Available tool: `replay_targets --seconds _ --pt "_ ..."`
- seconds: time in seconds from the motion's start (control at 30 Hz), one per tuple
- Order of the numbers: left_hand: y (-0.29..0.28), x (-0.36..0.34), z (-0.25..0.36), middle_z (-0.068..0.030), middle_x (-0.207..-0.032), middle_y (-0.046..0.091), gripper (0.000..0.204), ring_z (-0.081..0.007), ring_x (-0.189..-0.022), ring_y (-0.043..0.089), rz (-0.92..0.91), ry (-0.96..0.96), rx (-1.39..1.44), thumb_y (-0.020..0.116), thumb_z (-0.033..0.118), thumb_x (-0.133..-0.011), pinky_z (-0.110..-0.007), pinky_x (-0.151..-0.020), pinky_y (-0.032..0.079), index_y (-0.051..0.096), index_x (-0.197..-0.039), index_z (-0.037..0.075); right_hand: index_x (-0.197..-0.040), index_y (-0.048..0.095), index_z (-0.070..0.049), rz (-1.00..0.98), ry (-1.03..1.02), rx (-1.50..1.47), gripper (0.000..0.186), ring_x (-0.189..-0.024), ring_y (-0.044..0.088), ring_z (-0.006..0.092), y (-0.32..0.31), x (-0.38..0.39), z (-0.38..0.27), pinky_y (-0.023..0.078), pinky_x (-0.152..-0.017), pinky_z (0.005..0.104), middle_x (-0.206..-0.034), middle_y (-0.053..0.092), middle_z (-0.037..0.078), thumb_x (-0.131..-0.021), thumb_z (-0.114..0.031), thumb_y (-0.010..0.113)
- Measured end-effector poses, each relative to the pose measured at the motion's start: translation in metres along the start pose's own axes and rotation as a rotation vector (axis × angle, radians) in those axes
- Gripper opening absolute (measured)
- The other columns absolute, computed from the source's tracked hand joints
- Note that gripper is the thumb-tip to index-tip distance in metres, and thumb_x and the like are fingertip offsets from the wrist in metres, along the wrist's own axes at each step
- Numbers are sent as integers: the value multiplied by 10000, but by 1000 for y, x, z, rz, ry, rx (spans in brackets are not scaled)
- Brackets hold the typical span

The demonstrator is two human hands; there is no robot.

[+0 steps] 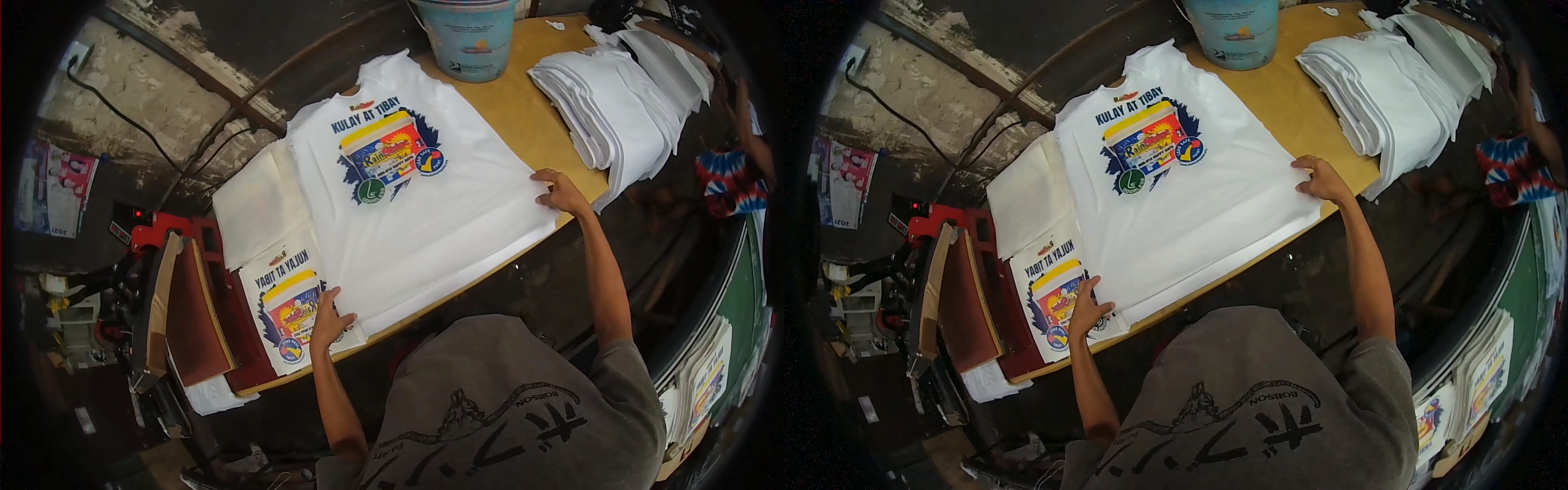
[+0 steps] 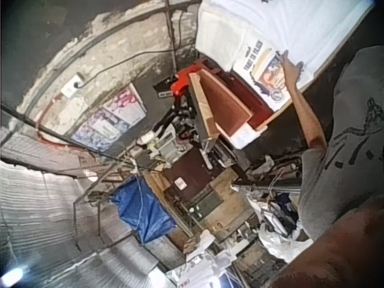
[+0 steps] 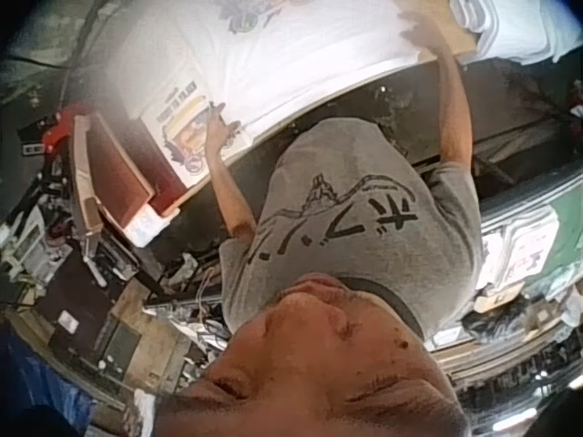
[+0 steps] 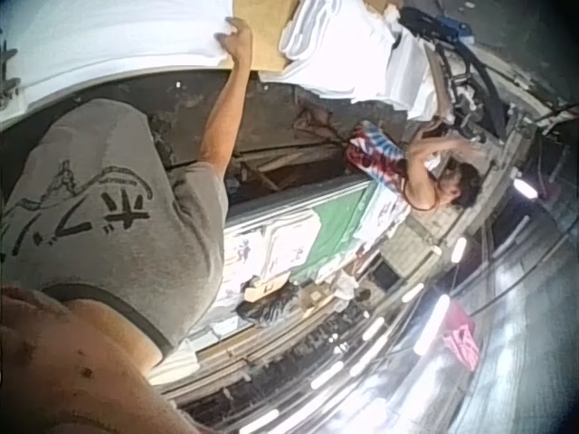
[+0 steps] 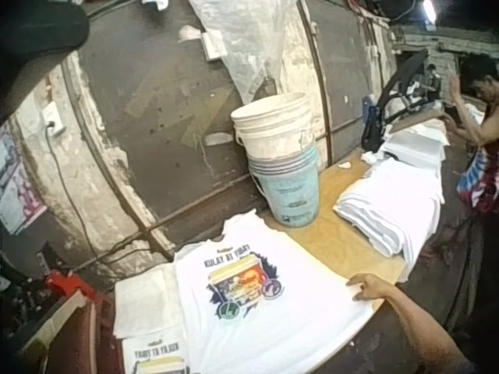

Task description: The recorder is using a heat press machine to apply graphic transfers onto white t-shirts.

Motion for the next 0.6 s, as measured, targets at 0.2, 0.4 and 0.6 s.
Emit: replay_targets --seconds 0.2,0.4,0.6 --pt "14 6 2 -174 -1252 383 754 -266 -877 592 -118 12 -190 726 -65 -661 -295 -544 558 377 -1328 -85 -1322 494 -5 -44 -125 231 717 -1094 574 293 -2 5 50 478 -927 351 -1376 461 150 -632 40 683" --pt "45 6 -21 -197 -1273 377 736 -337 -979 584 -97 -49 -283 718 -50 -663 -336 -644 568 387 -1321 -57 -1301 510 -11 23 -138 336 694 -1232 480 346 22 8 77 409 -1018 360 -1366 464 181 -620 38 636" --pt "56 11 -23 -234 -1215 388 717 -423 -1045 553 82 87 -484 753 19 -663 -462 -850 507 408 -1291 -5 -1311 505 -84 532 -215 611 657 -1212 436 392 68 17 18 404 -988 483 -1421 395 155 -693 -136 720"
Point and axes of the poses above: each hand's wrist, its own x-axis away from the middle knuckle, its own y-axis out of the palm, z = x × y, the point moved 1 cm from there along -x, towards the middle knuckle
